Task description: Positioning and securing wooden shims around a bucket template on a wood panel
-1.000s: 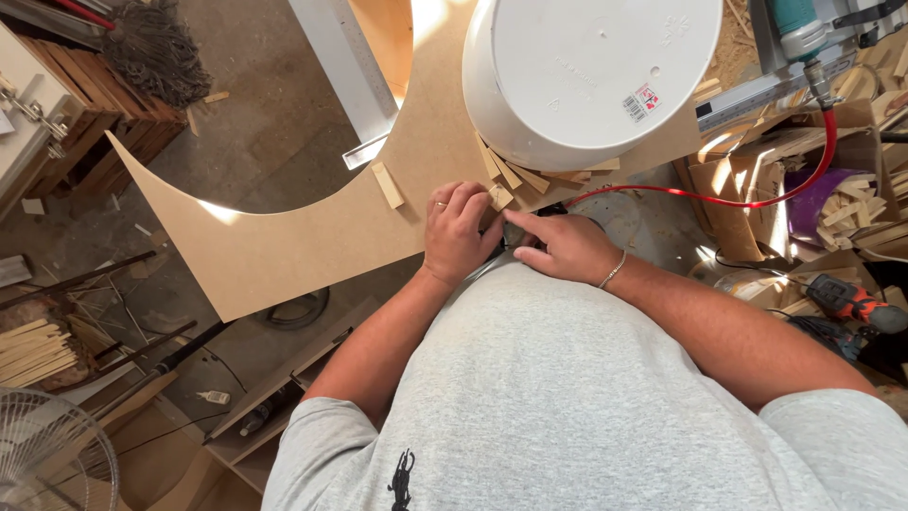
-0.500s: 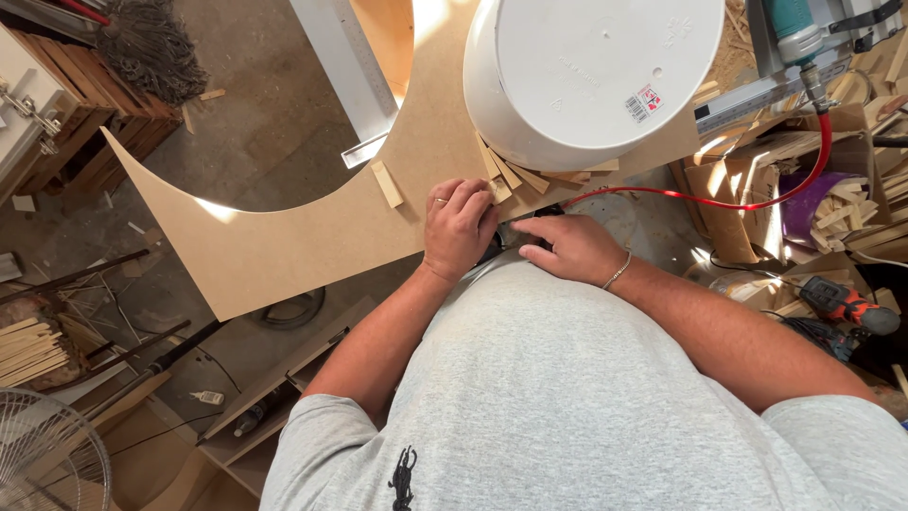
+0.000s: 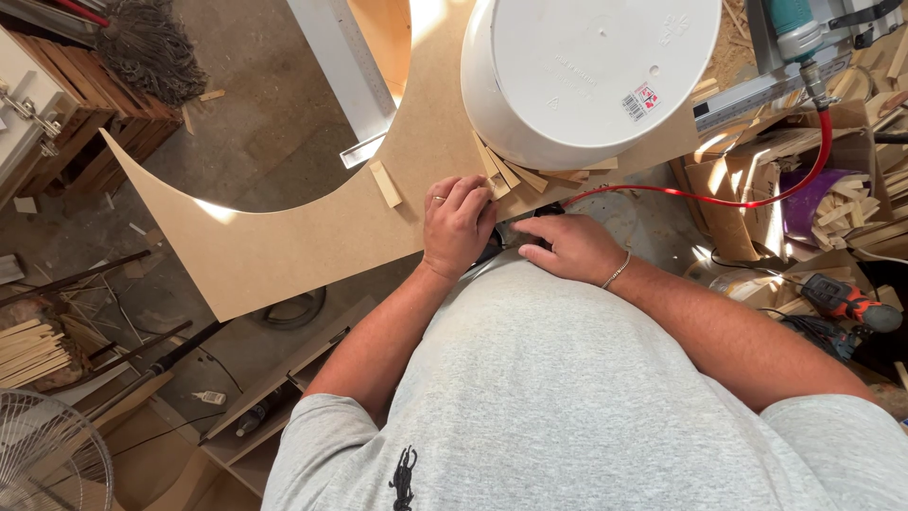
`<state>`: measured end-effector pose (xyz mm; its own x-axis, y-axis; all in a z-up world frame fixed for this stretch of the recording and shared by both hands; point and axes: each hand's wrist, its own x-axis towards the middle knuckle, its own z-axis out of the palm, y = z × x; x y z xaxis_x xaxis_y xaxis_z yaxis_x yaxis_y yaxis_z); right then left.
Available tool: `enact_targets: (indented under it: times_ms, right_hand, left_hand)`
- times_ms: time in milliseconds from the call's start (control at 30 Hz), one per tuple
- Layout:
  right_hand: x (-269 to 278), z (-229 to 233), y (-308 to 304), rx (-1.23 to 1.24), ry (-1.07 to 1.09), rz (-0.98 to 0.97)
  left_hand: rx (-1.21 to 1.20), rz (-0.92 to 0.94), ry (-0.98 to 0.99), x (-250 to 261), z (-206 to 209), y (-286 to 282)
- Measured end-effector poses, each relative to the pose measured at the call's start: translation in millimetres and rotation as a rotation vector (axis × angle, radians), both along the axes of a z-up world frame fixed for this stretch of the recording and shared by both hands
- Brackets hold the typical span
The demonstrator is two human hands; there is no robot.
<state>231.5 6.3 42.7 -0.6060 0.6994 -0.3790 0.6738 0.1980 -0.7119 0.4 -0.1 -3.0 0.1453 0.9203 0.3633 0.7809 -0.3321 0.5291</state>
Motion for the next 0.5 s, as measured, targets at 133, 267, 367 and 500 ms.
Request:
enact_targets:
  times_ms: [133, 267, 367, 500]
  right_hand:
    - [0.1, 1.5, 1.2, -0.009, 0.004, -0.003]
    - [0.3, 0.7, 0.5, -0.01, 0.002, -0.003]
    - [0.3, 2.2, 0.7, -0.013, 0.009, -0.015]
    - [1.8, 4.5, 1.1, -0.022, 0.028, -0.042]
  left_hand:
    - [0.002, 0.001, -0.004, 0.8, -2.8, 0.0]
    - [0.008, 0.002, 0.002, 0.9, -3.2, 0.2]
    - [0.004, -0.004, -0.003, 0.4, -1.5, 0.1]
    - [0.011, -0.018, -0.009, -0.2, 1.0, 0.0]
